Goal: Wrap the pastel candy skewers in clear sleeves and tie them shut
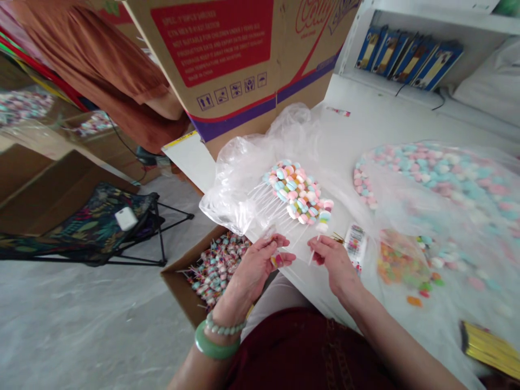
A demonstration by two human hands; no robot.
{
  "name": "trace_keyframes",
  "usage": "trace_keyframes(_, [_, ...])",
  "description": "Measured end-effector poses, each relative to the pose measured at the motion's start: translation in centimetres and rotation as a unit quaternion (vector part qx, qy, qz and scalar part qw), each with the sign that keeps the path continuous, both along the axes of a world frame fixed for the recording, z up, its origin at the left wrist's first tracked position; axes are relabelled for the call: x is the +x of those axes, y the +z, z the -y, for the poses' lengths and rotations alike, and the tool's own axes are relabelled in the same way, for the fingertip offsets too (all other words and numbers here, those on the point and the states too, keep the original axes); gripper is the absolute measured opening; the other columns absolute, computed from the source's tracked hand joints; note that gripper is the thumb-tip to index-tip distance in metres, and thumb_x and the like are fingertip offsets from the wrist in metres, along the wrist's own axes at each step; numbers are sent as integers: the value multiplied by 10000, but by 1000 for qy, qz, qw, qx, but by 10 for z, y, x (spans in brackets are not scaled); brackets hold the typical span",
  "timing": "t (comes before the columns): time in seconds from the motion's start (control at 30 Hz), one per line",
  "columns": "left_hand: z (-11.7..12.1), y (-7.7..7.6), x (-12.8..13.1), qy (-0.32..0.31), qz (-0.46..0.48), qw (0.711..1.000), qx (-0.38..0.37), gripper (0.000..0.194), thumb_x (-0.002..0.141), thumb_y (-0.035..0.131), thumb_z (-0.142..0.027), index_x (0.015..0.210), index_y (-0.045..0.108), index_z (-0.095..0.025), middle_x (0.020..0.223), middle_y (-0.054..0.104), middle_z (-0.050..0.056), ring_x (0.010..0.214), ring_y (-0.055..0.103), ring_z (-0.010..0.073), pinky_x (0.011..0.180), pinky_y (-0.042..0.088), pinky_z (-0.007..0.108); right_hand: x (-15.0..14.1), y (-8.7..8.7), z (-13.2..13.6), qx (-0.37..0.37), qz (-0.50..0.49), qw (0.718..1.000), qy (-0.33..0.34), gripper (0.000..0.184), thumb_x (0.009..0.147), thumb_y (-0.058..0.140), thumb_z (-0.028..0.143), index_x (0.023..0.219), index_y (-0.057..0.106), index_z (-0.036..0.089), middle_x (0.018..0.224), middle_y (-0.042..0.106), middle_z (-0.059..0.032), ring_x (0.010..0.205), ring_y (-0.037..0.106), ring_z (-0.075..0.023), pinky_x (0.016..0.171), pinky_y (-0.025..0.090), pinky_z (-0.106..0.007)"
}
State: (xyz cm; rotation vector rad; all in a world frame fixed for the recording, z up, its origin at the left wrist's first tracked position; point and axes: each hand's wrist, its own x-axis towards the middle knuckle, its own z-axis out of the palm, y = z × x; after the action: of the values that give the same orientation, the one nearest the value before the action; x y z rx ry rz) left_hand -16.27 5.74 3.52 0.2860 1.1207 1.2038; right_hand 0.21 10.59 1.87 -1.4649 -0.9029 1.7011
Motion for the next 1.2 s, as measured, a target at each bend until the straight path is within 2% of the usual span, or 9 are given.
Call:
trace_keyframes(0.07, [-3,0,14,-25,13,1000,10,305,733,716,-301,993,635,-164,938,657,68,719,668,185,723,532,353,17,6,13,54,43,997,34,220,717,670,384,626,638,186,547,532,26,533,423,-119,535,319,-257])
trace_keyframes(0.17, [-13,-4,44,-34,8,999,35,284,745,697,-300,995,661,-172,888,649,42,747,632,155,700,514,299,22,12,27,100,54,993,43,202,739,650,380,654,672,198,642,593,6,664,496,-157,657,378,-282])
trace_keyframes(0.33, [-27,-9,77,-39,30,997,51,276,747,700,-321,984,706,-179,949,675,46,830,597,129,724,462,222,17,6,31,118,24,993,19,155,722,662,336,671,695,194,762,658,-8,797,537,-181,793,397,-314])
trace_keyframes(0.43, [-29,-5,76,-65,67,996,13,342,754,687,-428,1018,705,-210,1049,662,61,852,597,149,706,473,252,24,-1,26,111,4,994,-5,149,719,664,328,671,698,190,727,655,0,758,536,-169,760,401,-303])
trace_keyframes(0.5, [-29,-4,72,-76,52,996,-6,370,743,692,-463,1013,708,-211,1057,663,70,859,603,167,713,481,280,32,-3,22,90,-7,996,-9,145,711,673,329,682,701,190,685,642,11,715,528,-162,720,400,-293])
trace_keyframes(0.67, [-33,-14,70,-36,-26,999,-7,311,594,812,-373,760,718,-128,760,684,58,675,588,144,642,457,265,45,-1,16,78,28,997,-3,140,706,679,341,681,687,204,644,594,28,671,489,-154,683,383,-286])
trace_keyframes(0.83, [-40,-20,73,31,-41,999,-16,282,508,843,-298,595,645,-116,568,611,8,531,515,95,546,394,230,46,9,13,162,68,984,10,164,692,675,335,587,654,211,764,587,4,793,501,-173,758,374,-290])
trace_keyframes(1.0, [-39,-19,78,6,-33,999,19,322,611,791,-393,597,615,-124,551,569,-9,504,476,80,512,374,220,38,11,11,80,-15,997,17,201,673,684,367,582,632,195,602,535,26,625,433,-134,630,345,-269])
trace_keyframes(1.2, [-36,-22,73,-24,12,1000,6,324,644,776,-399,766,671,-117,704,665,42,609,587,135,594,472,261,40,8,8,26,-48,998,30,196,641,700,354,570,629,186,546,552,21,552,412,-121,562,317,-259])
